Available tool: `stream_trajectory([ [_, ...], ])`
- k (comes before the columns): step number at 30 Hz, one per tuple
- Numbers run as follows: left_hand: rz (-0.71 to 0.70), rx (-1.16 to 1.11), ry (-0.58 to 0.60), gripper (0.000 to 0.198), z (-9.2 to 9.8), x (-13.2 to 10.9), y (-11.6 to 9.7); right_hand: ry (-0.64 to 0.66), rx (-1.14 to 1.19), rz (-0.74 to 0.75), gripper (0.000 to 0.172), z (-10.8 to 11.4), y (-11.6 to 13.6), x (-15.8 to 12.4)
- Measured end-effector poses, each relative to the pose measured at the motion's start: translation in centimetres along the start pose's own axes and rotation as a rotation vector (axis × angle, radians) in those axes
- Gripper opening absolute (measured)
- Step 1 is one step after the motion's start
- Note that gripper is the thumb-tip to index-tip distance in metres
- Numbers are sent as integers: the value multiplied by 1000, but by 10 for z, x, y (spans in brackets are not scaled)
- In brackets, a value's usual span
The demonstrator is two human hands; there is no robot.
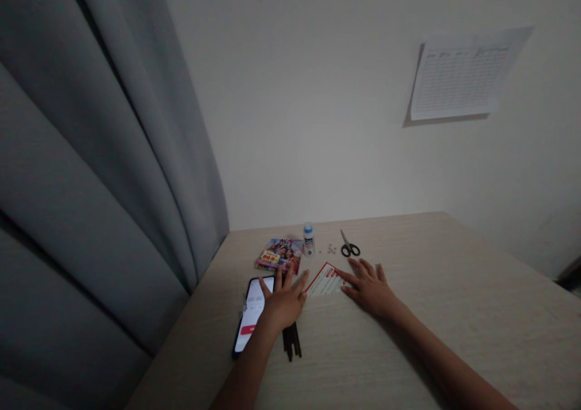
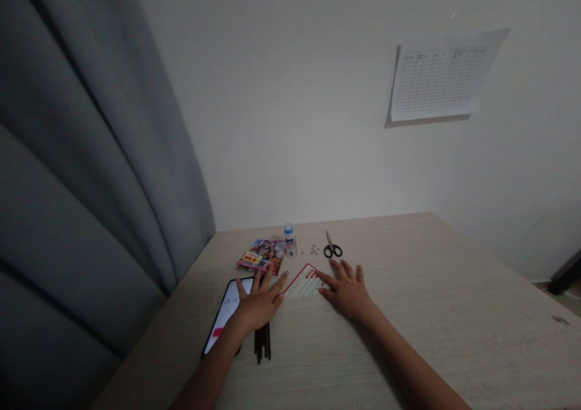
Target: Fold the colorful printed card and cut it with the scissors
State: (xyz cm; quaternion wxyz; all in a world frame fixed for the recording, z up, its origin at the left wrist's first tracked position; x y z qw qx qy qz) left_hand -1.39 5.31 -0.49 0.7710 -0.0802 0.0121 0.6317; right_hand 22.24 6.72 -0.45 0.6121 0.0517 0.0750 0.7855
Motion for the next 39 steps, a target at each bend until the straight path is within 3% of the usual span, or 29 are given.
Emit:
stream_trajectory([
  [14,45,17,54,62,10,-11,9,29,-10,-9,52,-2,0,1],
  [24,41,13,-15,66,12,-11,15,-29,44,-9,51,0,-2,0],
  [29,17,-41,-36,68,21,-5,2,-107,125,-15,51,7,0,1],
  [35,-118,-193,-64,52,24,3,-28,-141,170,14,35,6,0,4],
  [39,-151,-197,-119,42,21,11,-43,-138,190,4,34,7,1,4],
])
Point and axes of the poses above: each hand's wrist, its own x-axis towards the middle knuckle, its own z-axis out of the back of the hand, y = z × x, the point moved 7 cm from there along x, towards the middle knuckle, and after that the axes turned 3 degrees about -z, right-handed, at the moved point
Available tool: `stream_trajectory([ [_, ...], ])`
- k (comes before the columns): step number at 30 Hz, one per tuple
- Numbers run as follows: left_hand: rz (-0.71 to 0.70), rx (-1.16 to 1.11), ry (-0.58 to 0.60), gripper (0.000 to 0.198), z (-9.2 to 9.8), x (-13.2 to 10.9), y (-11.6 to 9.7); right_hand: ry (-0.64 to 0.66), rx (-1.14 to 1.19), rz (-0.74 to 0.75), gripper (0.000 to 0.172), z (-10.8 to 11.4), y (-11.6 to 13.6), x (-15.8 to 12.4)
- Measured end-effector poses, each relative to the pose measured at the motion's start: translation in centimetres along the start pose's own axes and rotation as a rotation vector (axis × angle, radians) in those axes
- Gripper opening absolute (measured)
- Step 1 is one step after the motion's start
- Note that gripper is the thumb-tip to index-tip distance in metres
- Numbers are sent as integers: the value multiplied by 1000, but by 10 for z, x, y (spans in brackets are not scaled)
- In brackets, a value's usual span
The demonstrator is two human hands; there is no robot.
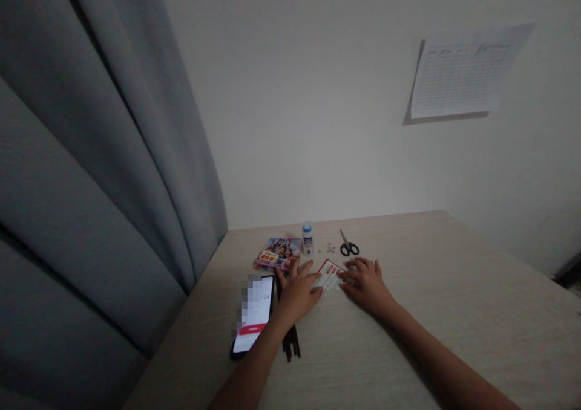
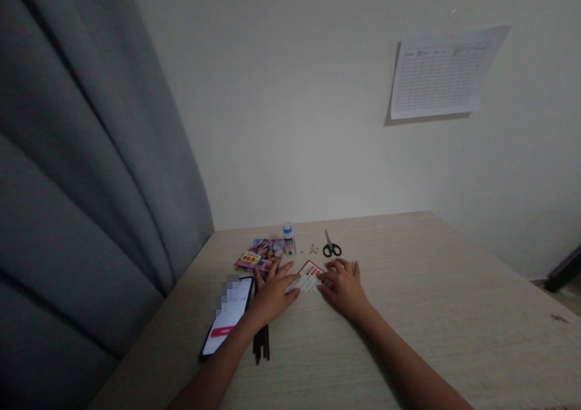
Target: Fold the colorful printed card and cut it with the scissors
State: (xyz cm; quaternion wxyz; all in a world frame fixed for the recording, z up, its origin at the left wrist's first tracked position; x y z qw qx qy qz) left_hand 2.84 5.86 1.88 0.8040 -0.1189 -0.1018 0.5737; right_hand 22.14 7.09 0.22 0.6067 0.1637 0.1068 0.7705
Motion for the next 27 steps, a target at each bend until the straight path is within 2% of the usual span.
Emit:
stream_trajectory([
  [7,32,52,-107,38,-7,12,-10,-42,-7,-60,41,2,8,-1],
  [16,79,68,-87,48,-15,9,-4,-67,-49,-103,43,2,14,-4],
  [27,85,91,-102,48,-13,6,-6,-24,-21,-178,42,4,8,-4],
])
Point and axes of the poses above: each hand's wrist, its own x-axis towards the middle knuckle, its own z-axis out of the back of the hand, y = z × x, the point moved 7 cm from there along x, towards the middle knuckle, and after that the axes turned 3 degrees about -z, right-handed, at the moved point
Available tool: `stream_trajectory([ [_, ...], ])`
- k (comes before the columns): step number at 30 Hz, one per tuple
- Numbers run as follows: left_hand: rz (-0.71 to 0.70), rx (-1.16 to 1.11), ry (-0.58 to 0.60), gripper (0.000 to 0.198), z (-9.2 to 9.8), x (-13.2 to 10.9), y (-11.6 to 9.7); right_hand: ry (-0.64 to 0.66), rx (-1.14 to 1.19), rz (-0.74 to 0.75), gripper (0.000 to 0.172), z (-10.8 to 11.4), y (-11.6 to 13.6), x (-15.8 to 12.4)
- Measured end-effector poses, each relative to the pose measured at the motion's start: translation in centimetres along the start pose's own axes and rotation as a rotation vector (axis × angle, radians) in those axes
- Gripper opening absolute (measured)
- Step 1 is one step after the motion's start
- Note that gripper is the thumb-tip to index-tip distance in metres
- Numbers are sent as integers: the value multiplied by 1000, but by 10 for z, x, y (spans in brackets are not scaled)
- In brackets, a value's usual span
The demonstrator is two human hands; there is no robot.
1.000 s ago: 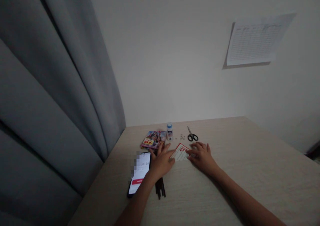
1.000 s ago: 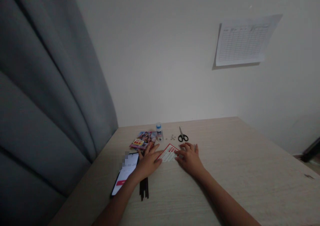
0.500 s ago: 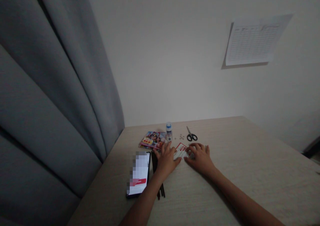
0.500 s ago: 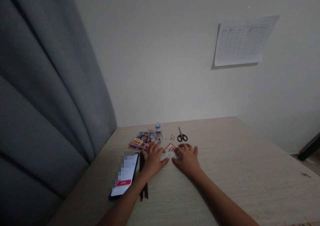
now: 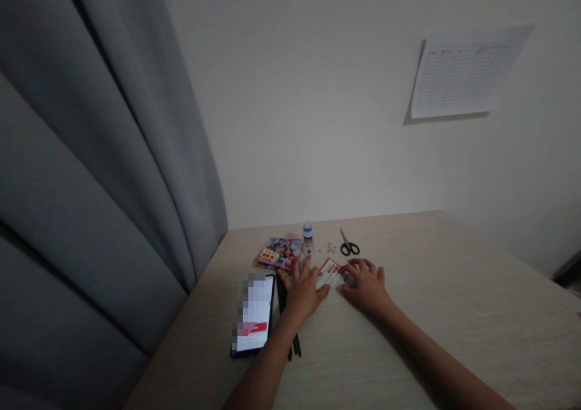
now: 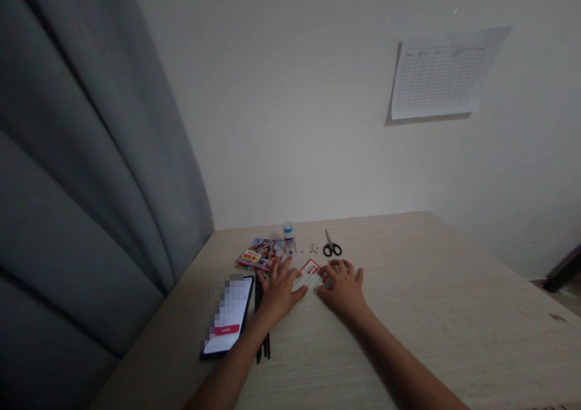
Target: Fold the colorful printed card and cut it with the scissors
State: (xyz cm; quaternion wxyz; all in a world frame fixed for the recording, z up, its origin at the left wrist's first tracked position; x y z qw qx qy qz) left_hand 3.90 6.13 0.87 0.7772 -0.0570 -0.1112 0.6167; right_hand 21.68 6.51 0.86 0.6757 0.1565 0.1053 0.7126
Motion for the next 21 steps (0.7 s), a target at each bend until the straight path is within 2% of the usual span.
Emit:
stream_trajectory([
  [10,1,-24,-35,44,-5,1,5,45,-8,-72,46,-3,-24,7],
  [21,16,-24,-17,46,-4,0,6,40,-30,-84,39,-2,-40,8],
])
Point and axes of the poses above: each hand's wrist, its own x-axis towards the middle knuckle, its own z-axis out of the back of the hand, y = z × x, the point moved 7 cm from there along x, towards the middle knuckle, and after that the axes turned 3 degrees about -z, right-handed, at the moved point
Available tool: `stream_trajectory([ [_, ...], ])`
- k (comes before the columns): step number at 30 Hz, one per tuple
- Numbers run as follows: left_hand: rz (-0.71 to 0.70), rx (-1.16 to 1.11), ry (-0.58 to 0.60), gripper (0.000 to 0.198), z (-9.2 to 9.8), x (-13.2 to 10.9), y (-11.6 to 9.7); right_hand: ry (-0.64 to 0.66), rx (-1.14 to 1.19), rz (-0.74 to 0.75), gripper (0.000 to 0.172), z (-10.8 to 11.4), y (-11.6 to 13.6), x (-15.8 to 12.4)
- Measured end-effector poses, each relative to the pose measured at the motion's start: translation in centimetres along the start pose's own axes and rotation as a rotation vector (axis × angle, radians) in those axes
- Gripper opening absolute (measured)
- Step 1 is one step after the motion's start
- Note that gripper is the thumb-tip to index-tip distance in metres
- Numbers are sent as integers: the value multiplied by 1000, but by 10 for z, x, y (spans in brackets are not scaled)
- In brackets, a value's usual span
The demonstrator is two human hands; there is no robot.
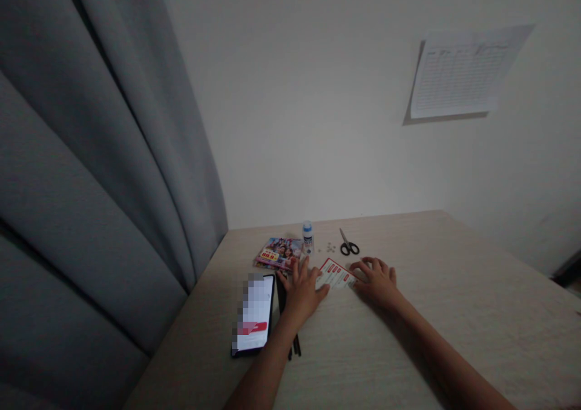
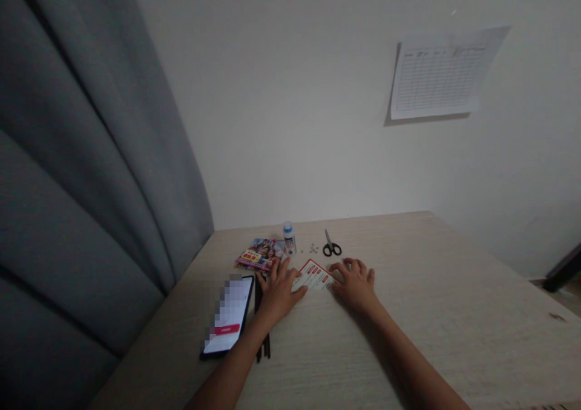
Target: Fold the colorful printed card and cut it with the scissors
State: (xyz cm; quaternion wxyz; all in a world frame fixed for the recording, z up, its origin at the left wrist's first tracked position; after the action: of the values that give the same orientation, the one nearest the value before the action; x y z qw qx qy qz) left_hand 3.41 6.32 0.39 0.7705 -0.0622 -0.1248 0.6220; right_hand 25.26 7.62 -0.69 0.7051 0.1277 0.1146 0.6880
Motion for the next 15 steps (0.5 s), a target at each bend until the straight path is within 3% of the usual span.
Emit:
stream_trajectory([
  [15,13,9,-8,45,-3,0,3,31,-22,16,40,-7,-24,8],
])
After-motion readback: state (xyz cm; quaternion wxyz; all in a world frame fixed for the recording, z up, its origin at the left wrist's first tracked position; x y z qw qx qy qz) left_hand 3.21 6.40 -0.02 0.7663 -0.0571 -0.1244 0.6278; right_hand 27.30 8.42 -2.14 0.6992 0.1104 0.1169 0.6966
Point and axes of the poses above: each hand's wrist, its own x-axis towards the middle knuckle, its own z-axis out of the back of the hand, y = z × x, the point moved 7 cm from there along x, towards the middle knuckle, and after that the axes turned 3 degrees about -z, right-handed, at the moved point
